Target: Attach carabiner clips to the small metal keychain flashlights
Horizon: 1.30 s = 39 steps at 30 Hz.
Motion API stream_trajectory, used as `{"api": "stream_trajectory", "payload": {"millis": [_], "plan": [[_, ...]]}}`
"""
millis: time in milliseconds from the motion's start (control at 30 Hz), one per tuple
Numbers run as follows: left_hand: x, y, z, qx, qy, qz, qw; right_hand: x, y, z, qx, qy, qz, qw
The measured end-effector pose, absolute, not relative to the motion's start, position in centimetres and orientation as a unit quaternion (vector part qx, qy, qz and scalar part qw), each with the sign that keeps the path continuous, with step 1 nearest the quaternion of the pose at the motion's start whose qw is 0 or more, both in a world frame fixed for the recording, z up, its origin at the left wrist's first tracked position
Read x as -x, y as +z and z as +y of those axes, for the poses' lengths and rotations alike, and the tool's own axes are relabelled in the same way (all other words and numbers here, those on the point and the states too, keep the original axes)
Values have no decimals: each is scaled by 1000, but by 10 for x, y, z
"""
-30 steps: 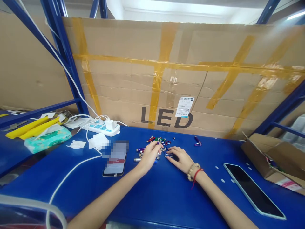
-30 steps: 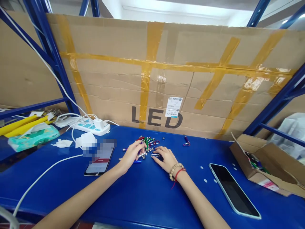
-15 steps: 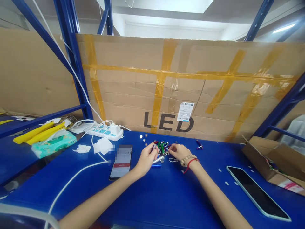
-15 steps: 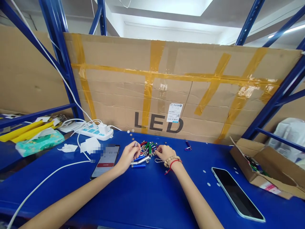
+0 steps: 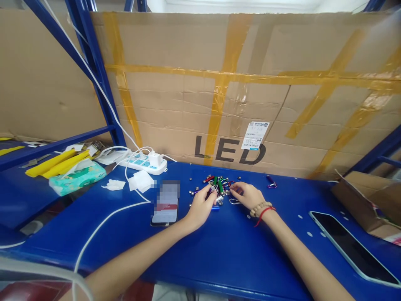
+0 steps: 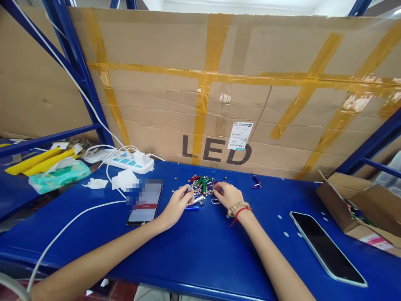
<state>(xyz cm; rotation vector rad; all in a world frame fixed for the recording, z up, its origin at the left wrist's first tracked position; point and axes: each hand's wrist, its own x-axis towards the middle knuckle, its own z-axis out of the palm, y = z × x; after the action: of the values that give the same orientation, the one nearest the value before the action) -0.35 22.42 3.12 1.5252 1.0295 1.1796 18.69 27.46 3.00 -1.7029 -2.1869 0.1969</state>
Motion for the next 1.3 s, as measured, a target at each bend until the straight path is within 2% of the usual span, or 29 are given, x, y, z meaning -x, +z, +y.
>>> {"api": "stream_trajectory", "payload": {"millis": [167, 500, 1000, 1300], "plan": [[-4, 26, 213, -603, 531, 406, 436, -161, 29, 297, 529, 84, -815, 219], [-1, 24, 204, -677, 493, 386, 387, -90, 46, 367, 469, 95, -847, 231], [-1, 10, 215, -660, 475, 395, 428, -70, 29, 332, 462, 39, -877, 126], [2, 18, 217, -647, 483, 404, 429, -71, 36, 333, 456, 107, -874, 129]]}}
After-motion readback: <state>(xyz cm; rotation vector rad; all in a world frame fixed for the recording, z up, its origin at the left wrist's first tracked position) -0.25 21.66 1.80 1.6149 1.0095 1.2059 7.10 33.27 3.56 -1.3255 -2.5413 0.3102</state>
